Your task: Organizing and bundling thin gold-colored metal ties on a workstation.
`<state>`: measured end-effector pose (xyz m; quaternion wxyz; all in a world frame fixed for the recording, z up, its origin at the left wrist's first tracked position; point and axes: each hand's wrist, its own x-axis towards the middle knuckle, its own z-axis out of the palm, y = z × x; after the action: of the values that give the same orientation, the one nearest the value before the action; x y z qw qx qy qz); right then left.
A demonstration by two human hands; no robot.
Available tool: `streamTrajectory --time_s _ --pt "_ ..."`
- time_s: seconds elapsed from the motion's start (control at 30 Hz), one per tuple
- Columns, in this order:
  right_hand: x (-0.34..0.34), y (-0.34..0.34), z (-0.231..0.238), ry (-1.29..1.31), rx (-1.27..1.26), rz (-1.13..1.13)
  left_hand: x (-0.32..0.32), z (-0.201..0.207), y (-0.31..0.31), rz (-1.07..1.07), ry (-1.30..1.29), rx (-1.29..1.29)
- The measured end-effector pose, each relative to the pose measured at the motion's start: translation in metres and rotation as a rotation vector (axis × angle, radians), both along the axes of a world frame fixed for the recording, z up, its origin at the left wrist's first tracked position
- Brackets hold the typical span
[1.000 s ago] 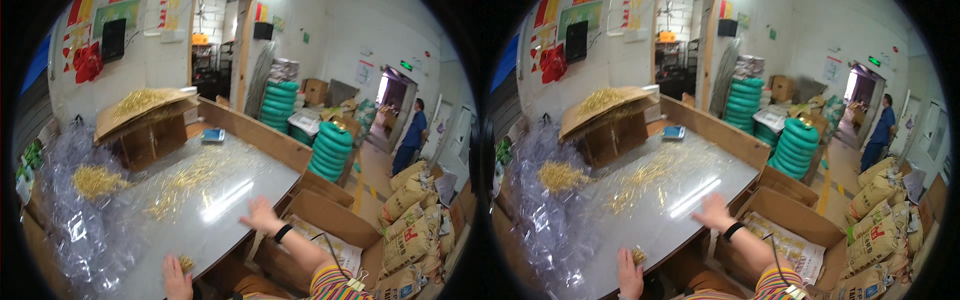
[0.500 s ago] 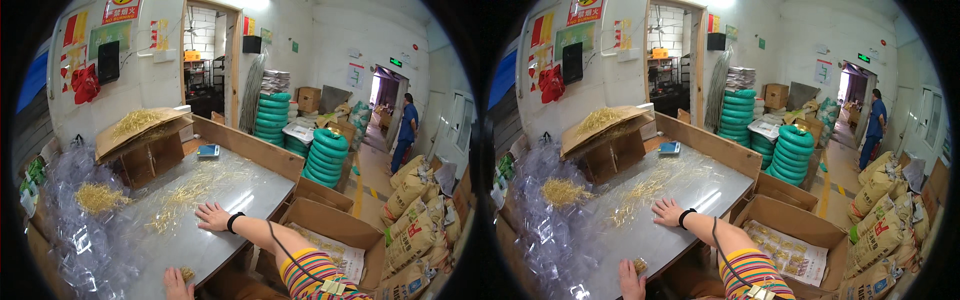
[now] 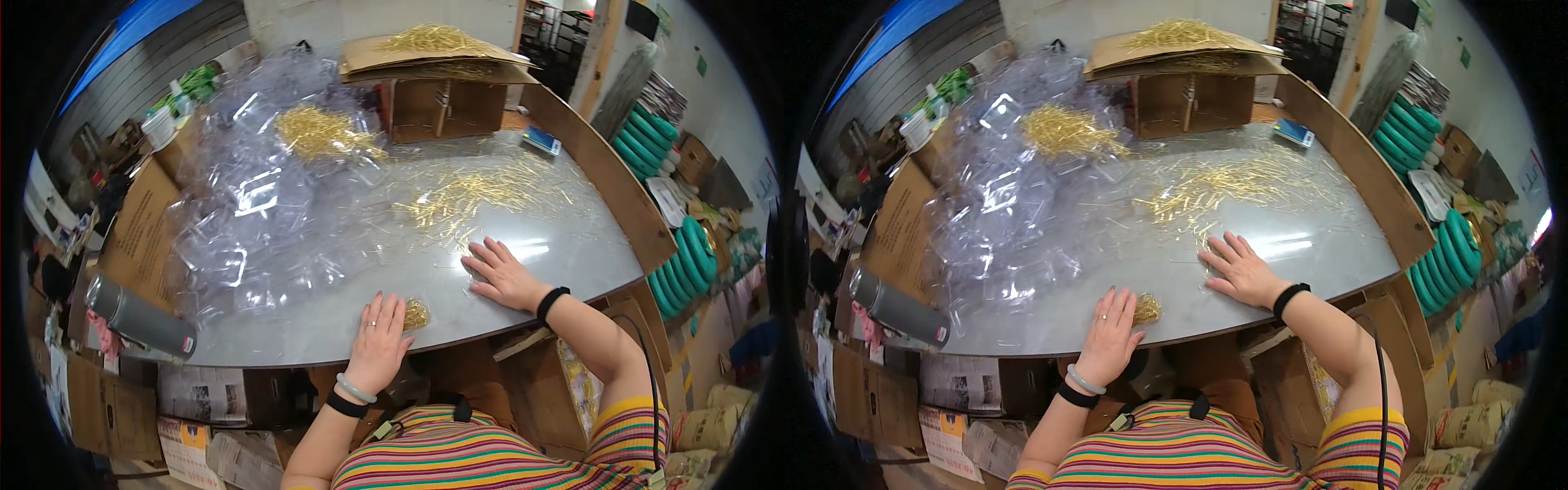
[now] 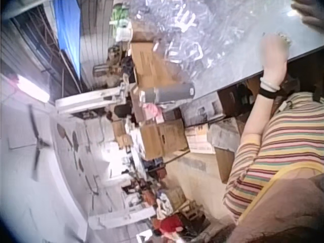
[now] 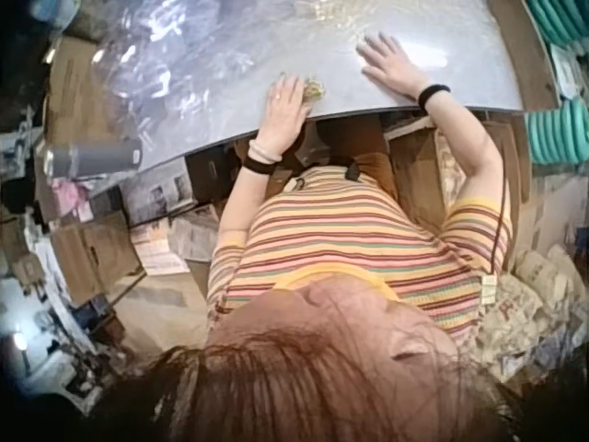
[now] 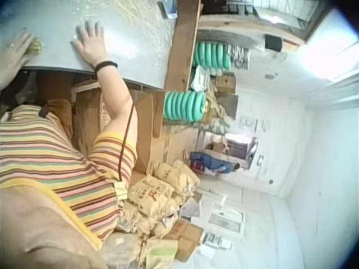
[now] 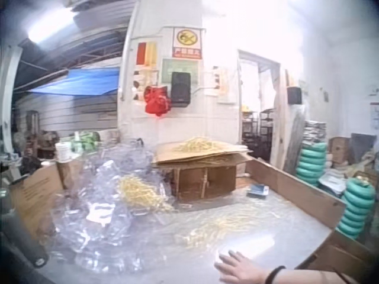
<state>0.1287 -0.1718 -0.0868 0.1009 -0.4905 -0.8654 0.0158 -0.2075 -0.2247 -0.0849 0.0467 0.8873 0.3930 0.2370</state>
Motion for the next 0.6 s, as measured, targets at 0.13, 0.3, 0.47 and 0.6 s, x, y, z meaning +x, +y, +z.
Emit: streamTrajectory --time_s 0.13,0.3,0.47,0.6 --pt "-0.011 -0.017 0.010 0.115 -0.078 -0.031 -0.018 -0.001 0.006 0.061 -0.010 -0.038" --pt "-0.041 -0.025 0.007 0.126 0.032 0.151 -0.027 -0.002 0.018 0.163 -0.019 0.010" --pt "-0.038 -0.024 0.010 0.338 -0.094 0.098 -0.014 0.010 -0.004 0.072 -0.148 0.061" --pt "-0.056 -0.044 0.009 0.085 0.109 -0.198 -0.001 -0.015 -0.015 -0.107 -0.217 -0.042"
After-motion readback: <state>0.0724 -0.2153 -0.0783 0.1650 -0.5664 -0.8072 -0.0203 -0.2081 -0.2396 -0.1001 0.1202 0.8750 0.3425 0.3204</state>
